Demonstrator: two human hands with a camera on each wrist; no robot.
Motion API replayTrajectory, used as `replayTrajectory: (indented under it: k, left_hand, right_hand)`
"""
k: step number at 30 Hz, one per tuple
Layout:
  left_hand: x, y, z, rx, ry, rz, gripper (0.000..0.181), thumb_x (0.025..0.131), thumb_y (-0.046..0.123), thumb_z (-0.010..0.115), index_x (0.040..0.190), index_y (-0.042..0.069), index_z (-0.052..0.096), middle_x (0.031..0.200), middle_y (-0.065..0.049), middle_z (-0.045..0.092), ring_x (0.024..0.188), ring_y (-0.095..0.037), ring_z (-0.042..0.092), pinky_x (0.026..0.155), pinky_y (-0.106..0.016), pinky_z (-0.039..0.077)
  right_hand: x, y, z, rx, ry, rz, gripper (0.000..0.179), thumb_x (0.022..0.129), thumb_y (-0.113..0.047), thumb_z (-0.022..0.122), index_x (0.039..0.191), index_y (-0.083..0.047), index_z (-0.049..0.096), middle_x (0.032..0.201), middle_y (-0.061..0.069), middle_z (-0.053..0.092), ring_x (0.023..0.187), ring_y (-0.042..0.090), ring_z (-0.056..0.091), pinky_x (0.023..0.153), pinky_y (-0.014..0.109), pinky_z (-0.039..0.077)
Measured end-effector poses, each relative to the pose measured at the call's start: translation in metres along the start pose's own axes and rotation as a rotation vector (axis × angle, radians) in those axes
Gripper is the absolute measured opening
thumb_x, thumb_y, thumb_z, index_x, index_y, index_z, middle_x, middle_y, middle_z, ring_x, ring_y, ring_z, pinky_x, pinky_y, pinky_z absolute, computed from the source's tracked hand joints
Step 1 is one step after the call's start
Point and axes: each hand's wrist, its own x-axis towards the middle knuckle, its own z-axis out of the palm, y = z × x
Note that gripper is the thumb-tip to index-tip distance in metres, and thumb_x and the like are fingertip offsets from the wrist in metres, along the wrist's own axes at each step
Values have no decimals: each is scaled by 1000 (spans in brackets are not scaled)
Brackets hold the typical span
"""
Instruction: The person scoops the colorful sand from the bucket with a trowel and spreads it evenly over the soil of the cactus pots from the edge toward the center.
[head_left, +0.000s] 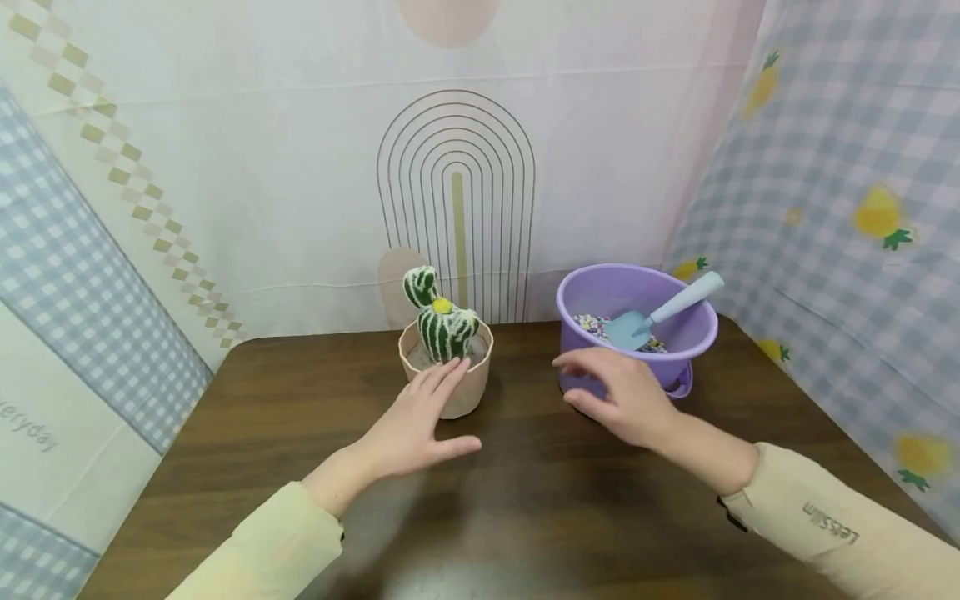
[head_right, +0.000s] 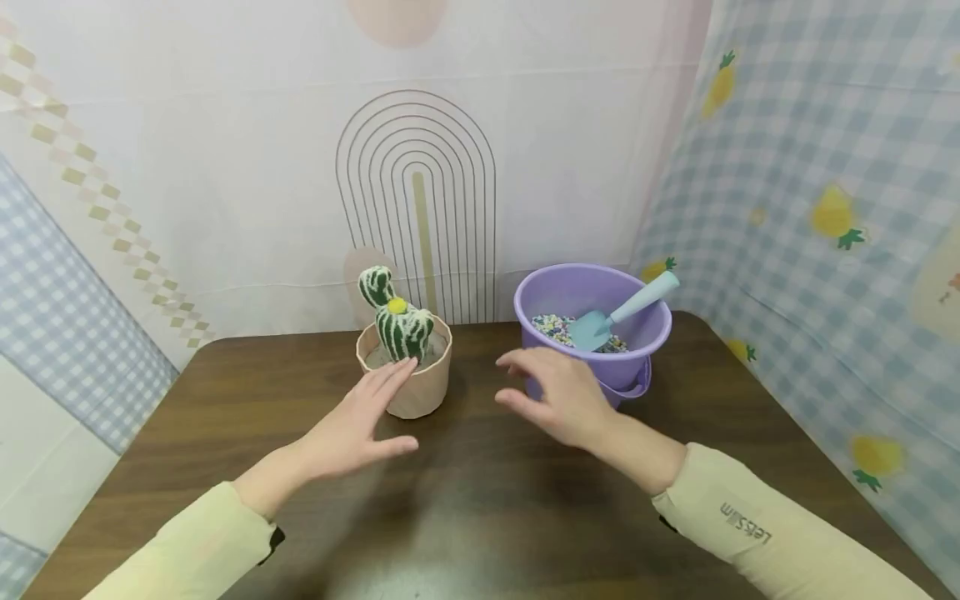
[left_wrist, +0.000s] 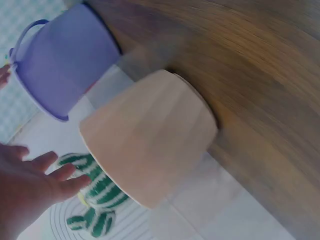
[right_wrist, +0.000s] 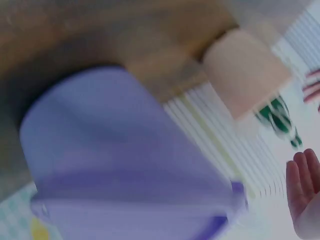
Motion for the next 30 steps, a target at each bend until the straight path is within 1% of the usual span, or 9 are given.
replayTrajectory:
  k: [4, 8, 11, 14, 17, 22, 25, 27, 30]
  left_hand:
    - [19, 13, -3, -178, 55, -46, 88, 81, 42, 68, 150, 15, 20, 153, -6, 28, 140, -28, 26, 113, -48, 27]
    - [45, 28, -2, -337, 104, -89, 82, 85, 38, 66, 150, 17, 19, 153, -6, 28, 140, -25, 28, 113, -47, 28]
    - [65, 37, 2, -454, 133, -109, 79, 87, 35, 65, 150, 18, 20, 151, -8, 31, 136, -26, 35, 109, -44, 36]
    - [83, 46, 8, -565, 133, -150, 78, 87, 34, 65, 150, 19, 21, 150, -8, 34, 131, -26, 42, 103, -39, 44]
    - [99, 56, 15, -617, 128, -182, 78, 87, 37, 65, 149, 19, 22, 149, -8, 35, 130, -25, 44, 101, -38, 45]
    - [123, 63, 31, -633, 153, -264, 79, 86, 43, 64, 149, 18, 24, 148, -9, 36, 127, -26, 47, 99, -38, 47]
    - [137, 62, 42, -667, 182, -337, 78, 86, 44, 63, 148, 16, 25, 148, -10, 37, 125, -28, 50, 98, -39, 48]
    - [147, 61, 48, -718, 208, -380, 78, 86, 42, 63, 148, 15, 26, 148, -12, 37, 123, -29, 51, 97, -38, 48]
    - [161, 60, 56, -791, 246, -423, 78, 86, 39, 65, 148, 12, 27, 146, -15, 40, 122, -29, 52, 96, -36, 49]
  right_hand:
    - [15, 7, -27, -6, 48, 124, 45, 93, -44, 51, 112, -6, 64, 102, 10, 68, 91, 24, 62, 75, 42, 52]
    - [31, 26, -52, -58, 21, 316, 45, 94, -36, 52, 123, -2, 57, 120, 20, 60, 112, 35, 49, 93, 54, 41]
    - [39, 47, -65, -98, 36, 417, 55, 94, -44, 48, 128, 0, 52, 130, 24, 52, 123, 41, 38, 102, 61, 28]
    - [41, 70, -73, -153, 54, 504, 64, 93, -51, 44, 131, 0, 49, 136, 26, 45, 126, 45, 32, 105, 63, 22]
    - [36, 93, -78, -197, 38, 611, 73, 92, -59, 39, 137, -1, 42, 142, 28, 36, 128, 49, 25, 105, 64, 18]
    - [24, 125, -77, -218, -71, 786, 86, 90, -65, 36, 143, 2, 30, 141, 36, 25, 124, 56, 22, 102, 65, 22]
    - [20, 136, -73, -188, -97, 824, 83, 91, -59, 41, 138, 9, 34, 134, 40, 30, 119, 56, 30, 99, 63, 28]
    - [19, 140, -71, -154, -52, 838, 74, 92, -50, 47, 133, 11, 40, 130, 40, 34, 117, 54, 35, 98, 61, 33]
    - [20, 142, -67, -88, 87, 868, 59, 91, -37, 56, 127, 9, 48, 126, 35, 44, 112, 44, 44, 96, 53, 39]
